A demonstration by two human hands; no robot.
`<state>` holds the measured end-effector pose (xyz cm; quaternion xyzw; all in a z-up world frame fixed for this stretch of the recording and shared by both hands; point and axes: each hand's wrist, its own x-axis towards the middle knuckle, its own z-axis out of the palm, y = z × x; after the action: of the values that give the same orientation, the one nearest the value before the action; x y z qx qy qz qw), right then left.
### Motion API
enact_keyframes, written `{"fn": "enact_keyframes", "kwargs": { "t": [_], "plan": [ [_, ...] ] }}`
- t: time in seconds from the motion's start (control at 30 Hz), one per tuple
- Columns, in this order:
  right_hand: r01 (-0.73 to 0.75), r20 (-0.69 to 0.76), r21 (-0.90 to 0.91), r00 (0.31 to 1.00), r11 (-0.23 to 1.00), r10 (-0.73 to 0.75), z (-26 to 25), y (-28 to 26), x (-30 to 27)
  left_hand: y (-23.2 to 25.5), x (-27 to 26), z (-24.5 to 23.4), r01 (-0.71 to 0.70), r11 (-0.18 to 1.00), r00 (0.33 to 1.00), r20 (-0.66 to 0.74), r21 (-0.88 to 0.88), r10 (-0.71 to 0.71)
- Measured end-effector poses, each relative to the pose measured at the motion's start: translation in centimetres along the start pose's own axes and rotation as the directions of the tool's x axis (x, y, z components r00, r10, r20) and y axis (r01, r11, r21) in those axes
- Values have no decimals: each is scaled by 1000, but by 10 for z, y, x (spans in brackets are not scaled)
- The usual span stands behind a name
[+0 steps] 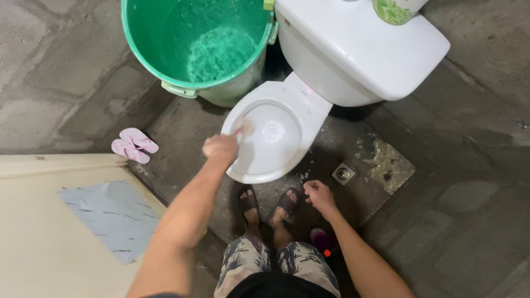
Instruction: The person cleans the inside and rim of a toilet bowl using a long-handled brush and a blue scrubbing tool.
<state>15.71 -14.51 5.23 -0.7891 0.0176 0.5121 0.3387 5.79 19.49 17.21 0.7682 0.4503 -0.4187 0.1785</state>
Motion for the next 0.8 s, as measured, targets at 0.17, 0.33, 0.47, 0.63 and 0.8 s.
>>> {"fn": "enact_keyframes", "kwargs": {
  "t": [0.17, 0.33, 0.47, 0.63, 0.8],
  "plan": [
    [-32, -25, -45, 999, 998, 31, -5, -9, -2, 77, 24, 81, -250, 946, 960, -183, -206, 214],
    [-53, -24, -60, 998, 997, 52, -5, -8, -6, 50, -71, 160, -244, 941, 966, 23, -234, 257],
    [-57, -23, -55, 998, 997, 56, 1, -10, -5, -20, -80, 164, -129, 974, 976, 149, -186, 158],
    [-32, -36, -19, 999, 999, 31, 16, -8, 10, -12, -32, 231, -269, 848, 960, -61, -457, 272],
    [-12, -89, 29, 996, 1000, 14, 36, -7, 15, 64, 50, 230, -55, 94, 993, -45, -994, 105]
  ]
}}
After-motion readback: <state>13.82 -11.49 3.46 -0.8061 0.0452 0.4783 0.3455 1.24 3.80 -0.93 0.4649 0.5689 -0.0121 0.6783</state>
